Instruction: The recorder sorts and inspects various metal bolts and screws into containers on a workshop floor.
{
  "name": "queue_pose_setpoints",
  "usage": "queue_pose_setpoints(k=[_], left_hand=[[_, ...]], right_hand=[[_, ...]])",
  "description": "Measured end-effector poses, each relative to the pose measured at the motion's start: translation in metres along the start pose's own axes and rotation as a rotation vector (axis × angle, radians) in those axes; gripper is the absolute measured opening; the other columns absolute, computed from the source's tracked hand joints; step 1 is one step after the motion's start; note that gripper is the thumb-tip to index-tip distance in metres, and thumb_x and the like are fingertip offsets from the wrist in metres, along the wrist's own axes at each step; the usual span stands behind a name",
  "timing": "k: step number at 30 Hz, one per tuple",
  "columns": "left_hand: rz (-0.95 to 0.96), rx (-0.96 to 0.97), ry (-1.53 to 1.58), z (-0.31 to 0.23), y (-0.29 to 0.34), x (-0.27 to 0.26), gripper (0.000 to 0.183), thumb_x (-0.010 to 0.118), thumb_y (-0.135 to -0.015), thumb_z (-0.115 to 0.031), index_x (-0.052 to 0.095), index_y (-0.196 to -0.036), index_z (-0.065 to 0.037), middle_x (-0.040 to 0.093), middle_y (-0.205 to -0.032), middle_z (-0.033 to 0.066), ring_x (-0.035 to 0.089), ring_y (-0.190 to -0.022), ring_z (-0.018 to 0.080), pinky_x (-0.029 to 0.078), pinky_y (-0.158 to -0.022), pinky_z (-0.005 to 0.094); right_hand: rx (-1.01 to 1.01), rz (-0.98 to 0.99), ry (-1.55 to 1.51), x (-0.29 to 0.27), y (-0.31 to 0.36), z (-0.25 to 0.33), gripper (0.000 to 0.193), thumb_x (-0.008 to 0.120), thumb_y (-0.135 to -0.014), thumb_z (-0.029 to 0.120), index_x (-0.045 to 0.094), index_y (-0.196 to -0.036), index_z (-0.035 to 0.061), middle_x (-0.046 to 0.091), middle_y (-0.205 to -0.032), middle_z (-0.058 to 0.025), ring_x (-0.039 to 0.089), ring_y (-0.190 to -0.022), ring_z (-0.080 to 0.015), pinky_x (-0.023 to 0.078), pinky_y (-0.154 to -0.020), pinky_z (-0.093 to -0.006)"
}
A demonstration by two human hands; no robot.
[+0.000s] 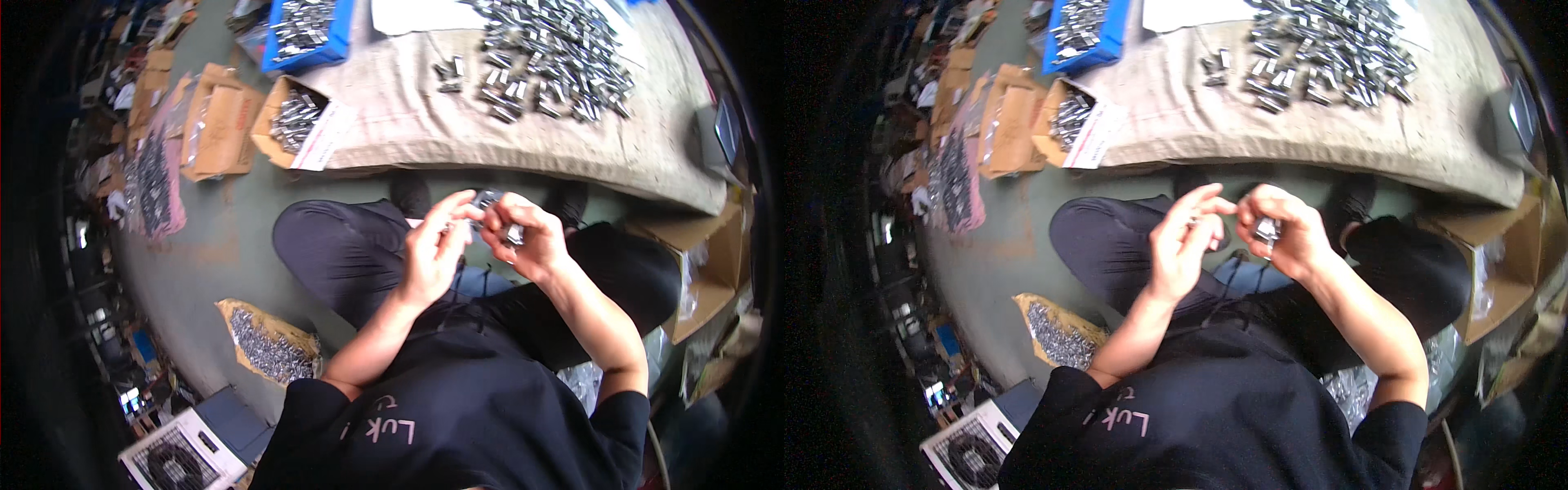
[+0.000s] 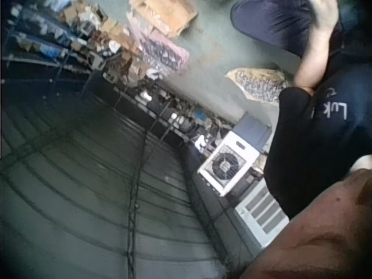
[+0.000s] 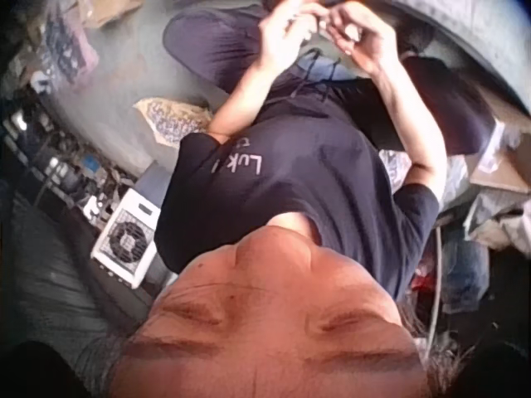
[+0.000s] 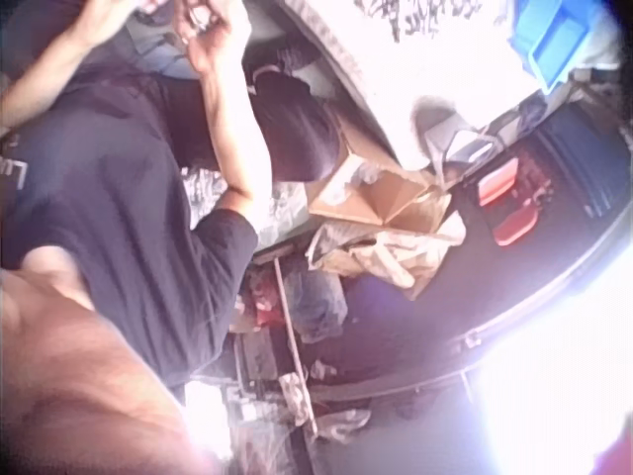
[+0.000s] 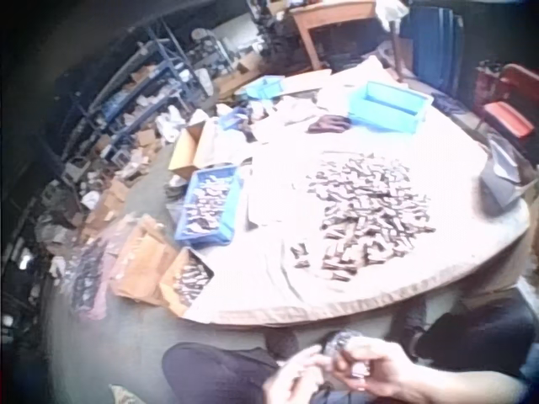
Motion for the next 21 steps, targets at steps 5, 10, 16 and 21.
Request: queue_pose_setpoints(k=[5, 10, 16, 21], left_hand=[[0.028, 0.061, -0.33, -0.003, 0.001, -0.001, 0.054, 0.044, -0.077, 0.007, 0.033, -0.129, 0.0, 0.056, -0.106, 0.018, 0.051, -0.068, 0.0129, 0.044, -0.063, 0.0242], [0.123, 0.107, -0.565, -0.006, 0.002, 0.008, 0.066, 0.043, -0.074, 0.009, 0.02, -0.135, -0.002, 0.046, -0.12, 0.0265, 0.055, -0.097, 0.0358, 0.045, -0.083, 0.0369], [0.224, 0.233, -0.6, -0.006, 0.0, 0.007, 0.067, 0.043, -0.075, 0.008, 0.019, -0.136, -0.004, 0.035, -0.128, 0.0282, 0.042, -0.113, 0.0409, 0.037, -0.093, 0.0412], [0.095, 0.023, -0.456, -0.006, 0.0, -0.002, 0.06, 0.04, -0.079, 0.009, 0.025, -0.135, -0.007, 0.054, -0.11, 0.0224, 0.058, -0.093, 0.035, 0.049, -0.079, 0.0363]], right_hand=[[0.212, -0.049, 0.237, 0.001, 0.005, -0.011, 0.011, 0.064, -0.077, 0.011, 0.053, -0.077, 0.0083, 0.055, -0.063, -0.006, 0.054, -0.049, -0.0142, 0.032, -0.032, -0.0179], [0.078, -0.065, 0.558, 0.008, 0.002, -0.018, 0.016, 0.067, -0.076, 0.008, 0.059, -0.088, 0.0016, 0.058, -0.068, -0.0042, 0.054, -0.055, -0.0099, 0.041, -0.048, -0.02], [-0.033, -0.176, 0.915, 0.012, 0.005, -0.01, 0.012, 0.061, -0.08, 0.009, 0.061, -0.087, 0.0004, 0.058, -0.067, -0.0021, 0.053, -0.058, -0.0064, 0.042, -0.051, -0.0202], [-0.122, -0.08, 0.653, 0.008, -0.003, -0.007, 0.017, 0.065, -0.077, 0.008, 0.061, -0.091, -0.0011, 0.06, -0.073, -0.006, 0.054, -0.059, -0.0097, 0.043, -0.055, -0.0217]])
Point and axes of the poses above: each hand's wrist, its own y-axis away from the middle knuckle, its own x-axis out of the palm, z = x × y, the point moved 3 cm from there along -y, towards the middle knuckle
